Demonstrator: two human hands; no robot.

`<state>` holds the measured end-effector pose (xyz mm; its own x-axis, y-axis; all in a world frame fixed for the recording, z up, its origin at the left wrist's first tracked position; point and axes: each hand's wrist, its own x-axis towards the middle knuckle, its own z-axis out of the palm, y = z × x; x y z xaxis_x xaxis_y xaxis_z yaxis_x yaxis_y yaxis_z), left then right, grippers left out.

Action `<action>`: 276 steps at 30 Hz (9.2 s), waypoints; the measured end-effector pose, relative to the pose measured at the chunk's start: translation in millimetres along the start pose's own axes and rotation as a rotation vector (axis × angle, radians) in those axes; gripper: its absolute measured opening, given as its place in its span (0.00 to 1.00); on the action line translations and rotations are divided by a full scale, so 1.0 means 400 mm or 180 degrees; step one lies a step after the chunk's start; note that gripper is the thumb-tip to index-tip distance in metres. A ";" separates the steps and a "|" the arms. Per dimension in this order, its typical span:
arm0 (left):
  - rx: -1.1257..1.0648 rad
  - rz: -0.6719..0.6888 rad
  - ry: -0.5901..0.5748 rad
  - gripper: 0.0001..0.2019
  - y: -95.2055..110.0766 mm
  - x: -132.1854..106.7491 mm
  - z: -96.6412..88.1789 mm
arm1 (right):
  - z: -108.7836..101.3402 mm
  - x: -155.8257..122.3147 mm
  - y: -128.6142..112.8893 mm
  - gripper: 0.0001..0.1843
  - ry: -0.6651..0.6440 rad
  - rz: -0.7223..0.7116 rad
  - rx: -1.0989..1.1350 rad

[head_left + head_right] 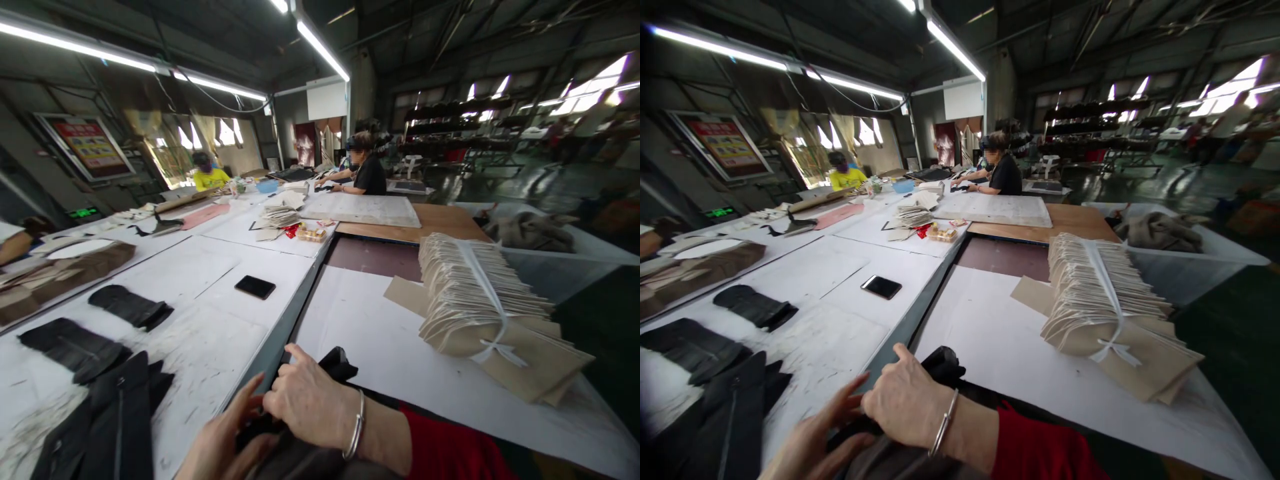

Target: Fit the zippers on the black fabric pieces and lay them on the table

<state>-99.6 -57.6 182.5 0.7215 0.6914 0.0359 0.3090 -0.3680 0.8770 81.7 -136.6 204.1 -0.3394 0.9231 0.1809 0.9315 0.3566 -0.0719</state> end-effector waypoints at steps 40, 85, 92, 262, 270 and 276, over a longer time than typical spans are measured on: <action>-0.1099 -0.0237 0.0104 0.20 -0.031 0.048 0.117 | 0.006 -0.066 0.076 0.08 0.1330 0.1489 0.2847; -0.1545 -0.0185 0.0592 0.22 0.026 0.115 0.092 | 0.022 -0.059 0.101 0.16 0.2185 0.0264 0.0448; -0.1710 -0.0187 0.0493 0.21 0.034 0.132 0.100 | -0.030 -0.041 0.105 0.10 0.1537 0.0962 0.1725; -0.0170 -0.0065 -0.0068 0.16 -0.087 0.011 -0.097 | 0.187 -0.084 -0.057 0.19 0.0360 0.2072 0.3441; -0.1463 -0.0973 -0.0669 0.14 -0.068 0.017 -0.076 | 0.193 -0.074 -0.055 0.19 0.0291 0.2088 0.3342; -0.2225 -0.1045 -0.0434 0.28 -0.083 0.023 -0.038 | 0.206 -0.066 -0.055 0.12 0.1012 0.2153 0.3471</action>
<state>-112.7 -29.6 160.8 0.7445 0.5980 -0.2969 0.0905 0.3502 0.9323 59.4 -156.9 120.0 0.3325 0.9431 0.0073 0.2708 -0.0880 -0.9586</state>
